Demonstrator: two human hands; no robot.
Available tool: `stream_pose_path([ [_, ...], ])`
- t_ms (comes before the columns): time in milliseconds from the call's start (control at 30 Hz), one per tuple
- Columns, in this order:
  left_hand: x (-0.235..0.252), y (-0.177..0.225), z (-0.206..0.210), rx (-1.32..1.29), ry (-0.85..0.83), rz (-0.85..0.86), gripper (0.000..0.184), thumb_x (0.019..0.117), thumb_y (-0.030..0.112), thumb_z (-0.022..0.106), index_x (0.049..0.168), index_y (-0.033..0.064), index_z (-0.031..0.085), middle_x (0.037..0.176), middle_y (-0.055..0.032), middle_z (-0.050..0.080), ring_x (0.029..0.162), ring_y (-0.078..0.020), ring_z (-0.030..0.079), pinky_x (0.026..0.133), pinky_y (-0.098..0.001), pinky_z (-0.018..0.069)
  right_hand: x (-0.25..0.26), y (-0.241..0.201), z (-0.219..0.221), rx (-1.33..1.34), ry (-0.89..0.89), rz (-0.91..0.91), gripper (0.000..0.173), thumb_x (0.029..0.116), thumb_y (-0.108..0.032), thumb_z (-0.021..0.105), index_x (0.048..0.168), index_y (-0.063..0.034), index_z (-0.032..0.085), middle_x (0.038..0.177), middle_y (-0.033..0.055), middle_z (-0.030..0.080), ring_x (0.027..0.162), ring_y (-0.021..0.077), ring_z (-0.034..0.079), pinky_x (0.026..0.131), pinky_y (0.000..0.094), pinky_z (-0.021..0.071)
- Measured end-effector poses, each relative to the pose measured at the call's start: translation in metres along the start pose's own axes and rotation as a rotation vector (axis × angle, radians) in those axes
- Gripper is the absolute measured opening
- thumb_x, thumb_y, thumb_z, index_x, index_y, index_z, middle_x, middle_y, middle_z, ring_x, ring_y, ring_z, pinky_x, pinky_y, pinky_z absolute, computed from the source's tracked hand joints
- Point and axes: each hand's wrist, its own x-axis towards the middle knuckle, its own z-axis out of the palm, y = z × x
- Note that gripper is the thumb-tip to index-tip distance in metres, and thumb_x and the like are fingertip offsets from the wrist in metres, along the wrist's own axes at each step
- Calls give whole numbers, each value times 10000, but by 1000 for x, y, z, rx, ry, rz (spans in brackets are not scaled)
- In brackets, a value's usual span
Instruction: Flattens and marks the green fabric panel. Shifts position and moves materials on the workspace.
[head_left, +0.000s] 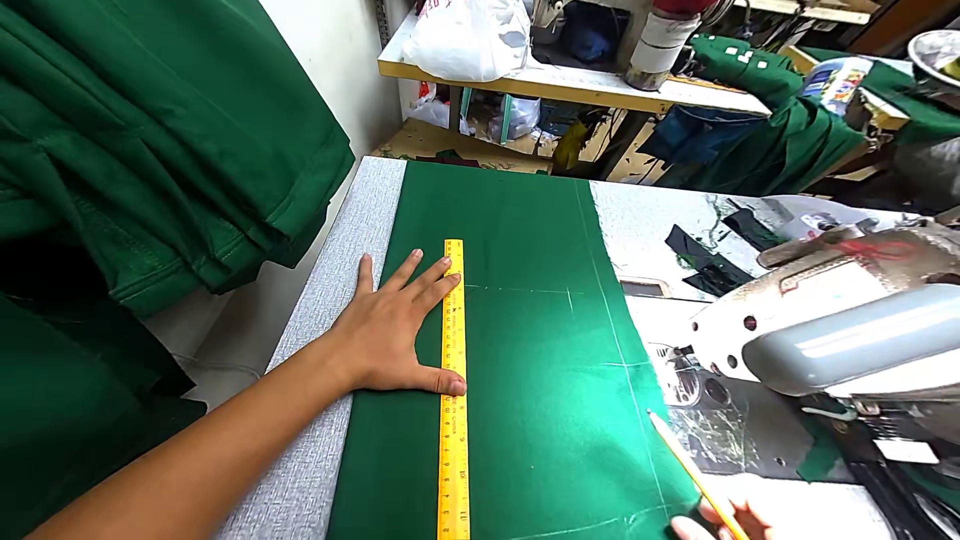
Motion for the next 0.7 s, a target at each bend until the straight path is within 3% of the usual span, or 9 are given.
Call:
stream_pose_path([
  [100,0,1,-1,1,-9,0,1366,565,1064,384,1659,285,133,1727,92,84,1594,-275,-30,1134,-796,-42,2,-1,-3,114,-3,36,379,893,-175,758,1106,102,610,916,169,664,750,157,611,674,293,519],
  [200,0,0,0,6,13,7,1363,565,1065,377,1656,275,165,1725,82,110,1595,-278,-2,1134,-799,-28,3,-16,-6,-75,-25,-27,248,986,-179,651,1071,45,715,897,163,738,789,227,702,720,387,576],
  [267,0,-1,3,11,55,27,1354,568,1064,371,1651,269,198,1720,67,149,1593,-287,38,1131,-806,-4,7,-27,-4,-285,8,-165,206,992,-124,600,1069,-13,756,931,165,757,847,300,735,732,468,588],
  [367,1,-2,5,12,90,41,1355,561,1067,366,1644,265,230,1715,59,175,1591,-294,72,1132,-807,16,21,-54,6,-467,214,-409,129,937,-146,688,1014,-142,792,1056,174,725,919,309,691,762,404,570],
  [433,1,-4,7,21,113,46,1354,556,1072,352,1639,266,252,1710,63,192,1589,-295,89,1132,-807,35,34,-78,18,-405,262,-582,114,933,-160,697,1004,-186,783,1045,158,727,890,281,695,719,373,572],
  [533,1,-6,10,16,132,48,1352,555,1065,373,1630,250,286,1705,56,216,1586,-299,112,1125,-816,38,55,-97,39,-139,66,-804,172,972,-202,665,1118,-237,750,1065,99,694,890,234,667,655,325,559],
  [600,1,-7,11,14,145,54,1327,567,1036,426,1625,245,300,1699,46,235,1582,-305,130,1115,-824,44,58,-93,39,-36,-45,-780,262,968,-184,659,1224,-197,715,1144,116,679,1018,259,659,787,358,577],
  [667,1,-5,9,17,117,39,1339,566,1057,388,1634,257,272,1705,56,212,1586,-297,113,1131,-813,38,53,-74,28,12,-34,-681,248,910,-46,612,1148,-56,681,1181,174,683,1141,300,647,954,417,543],
  [700,1,-5,9,16,117,36,1345,562,1067,364,1633,259,274,1705,56,215,1585,-297,118,1134,-808,40,49,-63,19,-3,-3,-607,235,905,-9,581,1123,3,670,1185,200,688,1145,301,657,977,418,541],
])
